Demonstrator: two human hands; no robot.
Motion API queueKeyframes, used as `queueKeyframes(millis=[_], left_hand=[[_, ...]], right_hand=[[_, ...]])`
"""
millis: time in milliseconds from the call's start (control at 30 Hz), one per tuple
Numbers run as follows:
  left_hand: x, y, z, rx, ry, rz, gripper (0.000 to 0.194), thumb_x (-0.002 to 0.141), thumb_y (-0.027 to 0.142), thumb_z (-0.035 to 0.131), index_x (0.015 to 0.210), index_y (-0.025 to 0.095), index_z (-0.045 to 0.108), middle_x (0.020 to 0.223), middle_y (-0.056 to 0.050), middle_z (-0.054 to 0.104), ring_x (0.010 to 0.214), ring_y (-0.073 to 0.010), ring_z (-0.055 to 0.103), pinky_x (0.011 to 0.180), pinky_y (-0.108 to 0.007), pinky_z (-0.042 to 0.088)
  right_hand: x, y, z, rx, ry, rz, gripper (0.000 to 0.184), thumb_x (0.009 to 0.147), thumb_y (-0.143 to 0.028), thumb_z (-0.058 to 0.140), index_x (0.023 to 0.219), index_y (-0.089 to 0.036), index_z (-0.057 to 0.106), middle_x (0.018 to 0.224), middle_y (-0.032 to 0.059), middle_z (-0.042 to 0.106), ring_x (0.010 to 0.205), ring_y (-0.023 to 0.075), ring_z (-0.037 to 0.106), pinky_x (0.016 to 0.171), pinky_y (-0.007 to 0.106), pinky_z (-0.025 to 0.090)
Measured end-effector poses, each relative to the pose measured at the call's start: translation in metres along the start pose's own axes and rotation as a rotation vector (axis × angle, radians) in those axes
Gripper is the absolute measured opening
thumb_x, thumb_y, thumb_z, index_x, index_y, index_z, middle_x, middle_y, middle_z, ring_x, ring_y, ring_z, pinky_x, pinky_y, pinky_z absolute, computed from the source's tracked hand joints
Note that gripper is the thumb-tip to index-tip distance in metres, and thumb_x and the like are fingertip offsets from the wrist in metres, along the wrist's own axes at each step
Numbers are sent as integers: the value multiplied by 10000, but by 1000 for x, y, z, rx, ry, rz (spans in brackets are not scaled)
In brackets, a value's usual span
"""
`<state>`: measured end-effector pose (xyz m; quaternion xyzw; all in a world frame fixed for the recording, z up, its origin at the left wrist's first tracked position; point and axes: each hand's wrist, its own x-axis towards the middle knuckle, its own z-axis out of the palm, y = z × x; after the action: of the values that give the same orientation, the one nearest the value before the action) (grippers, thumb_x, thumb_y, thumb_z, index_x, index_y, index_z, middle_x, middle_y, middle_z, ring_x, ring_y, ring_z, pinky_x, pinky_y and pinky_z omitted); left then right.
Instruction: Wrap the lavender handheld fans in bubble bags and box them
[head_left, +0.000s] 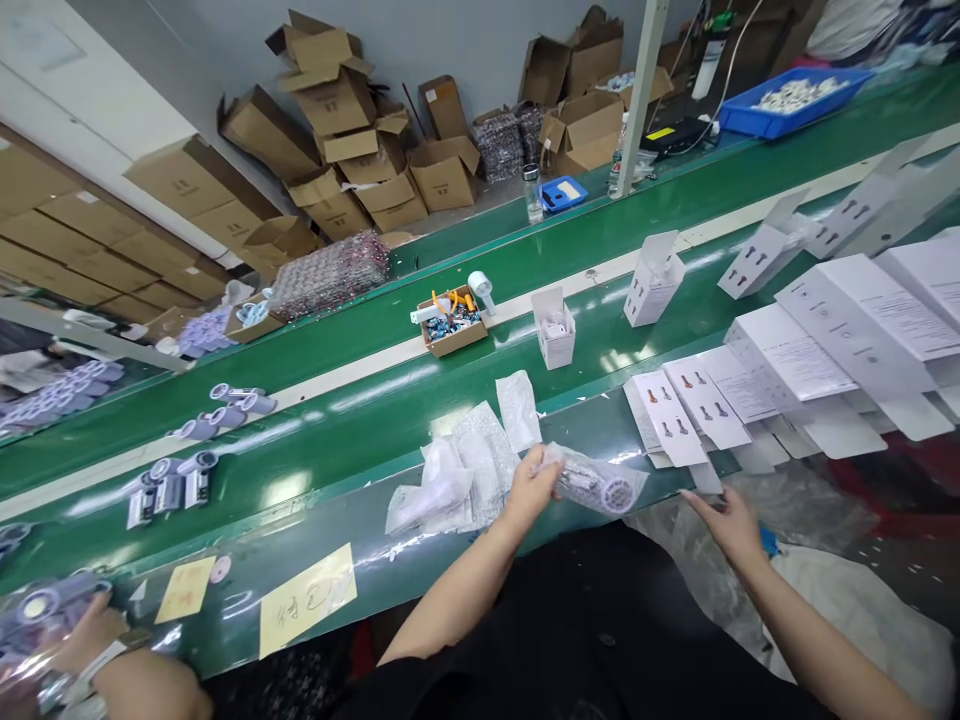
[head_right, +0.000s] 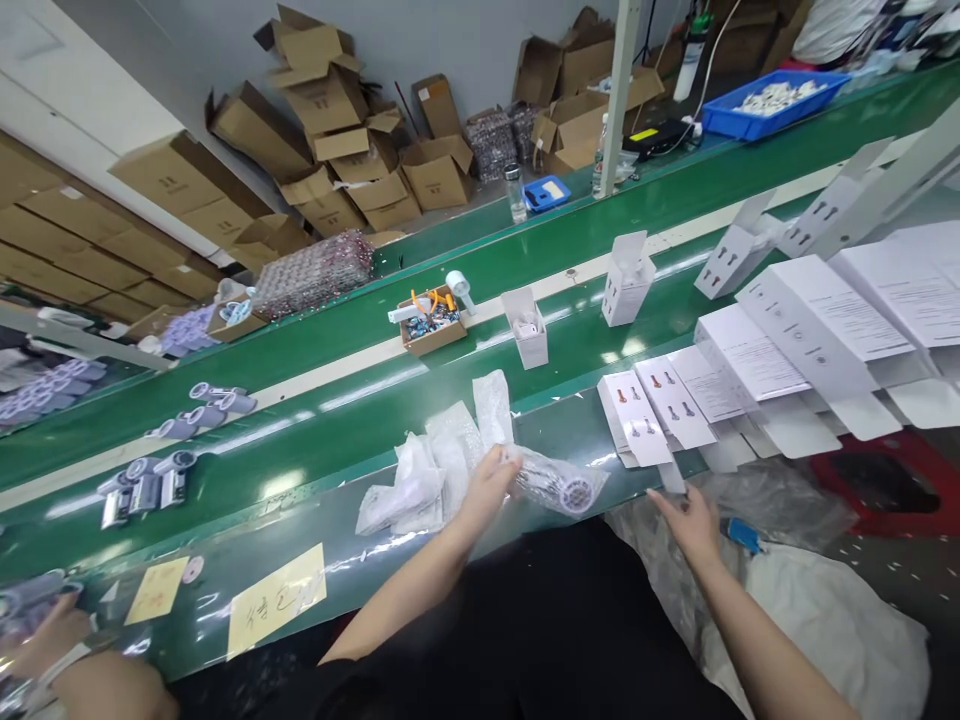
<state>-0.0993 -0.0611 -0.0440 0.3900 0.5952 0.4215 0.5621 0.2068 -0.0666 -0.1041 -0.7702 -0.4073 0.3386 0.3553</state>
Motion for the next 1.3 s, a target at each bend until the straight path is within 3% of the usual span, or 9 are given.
queueKeyframes(millis=[67, 167, 333, 467, 600, 700, 933, 1133, 1300], left_hand=[[3, 7, -12, -153, 52, -27, 272, 760, 435, 571, 754, 168, 516, 595, 45, 482, 474, -84, 451, 398, -187, 364], [7, 18, -32, -263, 165, 2, 320, 720, 460, 620, 735, 158, 515, 549, 58, 469, 415, -64, 419, 336, -164, 296], [5, 32, -55, -458, 263, -15, 400, 681, 511, 664, 699, 150, 494, 494, 73, 422, 354, -41, 359, 284, -153, 208], [6, 41, -42, -487, 200, 26, 463, 652, 557, 690, 740, 137, 513, 524, 63, 457, 367, -33, 385, 291, -145, 242], [17, 44, -12, -401, 192, 119, 468, 645, 530, 708, 831, 145, 517, 647, 39, 525, 461, -58, 477, 326, -144, 330], [23, 46, 3, -253, 289, 162, 388, 711, 497, 659, 842, 163, 512, 672, 38, 520, 502, -77, 501, 358, -159, 380], [24, 65, 17, 168, 493, 333, 291, 811, 465, 563, 898, 187, 546, 728, 18, 551, 586, -100, 529, 519, -208, 457], [20, 59, 21, 892, 575, 578, 246, 822, 407, 565, 899, 174, 583, 837, -63, 557, 767, -174, 557, 669, -268, 473], [10, 48, 55, 1329, 281, 594, 178, 874, 326, 486, 942, 216, 608, 880, -77, 546, 717, -175, 540, 593, -260, 446]], right_hand=[[-4, 0, 6, -25, 71, -57, 445, 671, -552, 611, 892, -166, 587, 903, 102, 650, 880, 277, 585, 808, 409, 458], [-21, -34, 15, -62, 129, -277, 368, 780, -480, 539, 990, -182, 596, 1137, 126, 610, 991, 258, 567, 906, 377, 415], [-28, -113, 34, -122, 88, -591, 274, 819, -424, 547, 963, -206, 629, 923, 85, 678, 842, 223, 613, 812, 312, 442], [-6, -138, 62, -96, -118, -512, 300, 769, -466, 593, 887, -196, 648, 803, 47, 676, 773, 214, 613, 726, 301, 447], [17, -132, 77, 203, -473, -312, 518, 659, -437, 713, 1114, -239, 563, 961, 39, 690, 877, 221, 631, 777, 323, 479], [29, -124, 80, 336, -673, -244, 502, 663, -438, 710, 1100, -242, 556, 1030, 46, 678, 933, 226, 627, 818, 339, 485], [49, -115, 80, 249, -762, -322, 376, 742, -441, 645, 1045, -222, 607, 1019, 45, 680, 1016, 258, 587, 911, 408, 435], [62, -114, 76, 289, -914, -256, 356, 799, -402, 591, 1107, -224, 578, 1061, 39, 669, 1037, 228, 582, 925, 380, 428], [65, -125, 75, 325, -1014, -220, 428, 762, -411, 629, 1133, -208, 563, 997, 46, 683, 904, 220, 623, 825, 365, 477]])
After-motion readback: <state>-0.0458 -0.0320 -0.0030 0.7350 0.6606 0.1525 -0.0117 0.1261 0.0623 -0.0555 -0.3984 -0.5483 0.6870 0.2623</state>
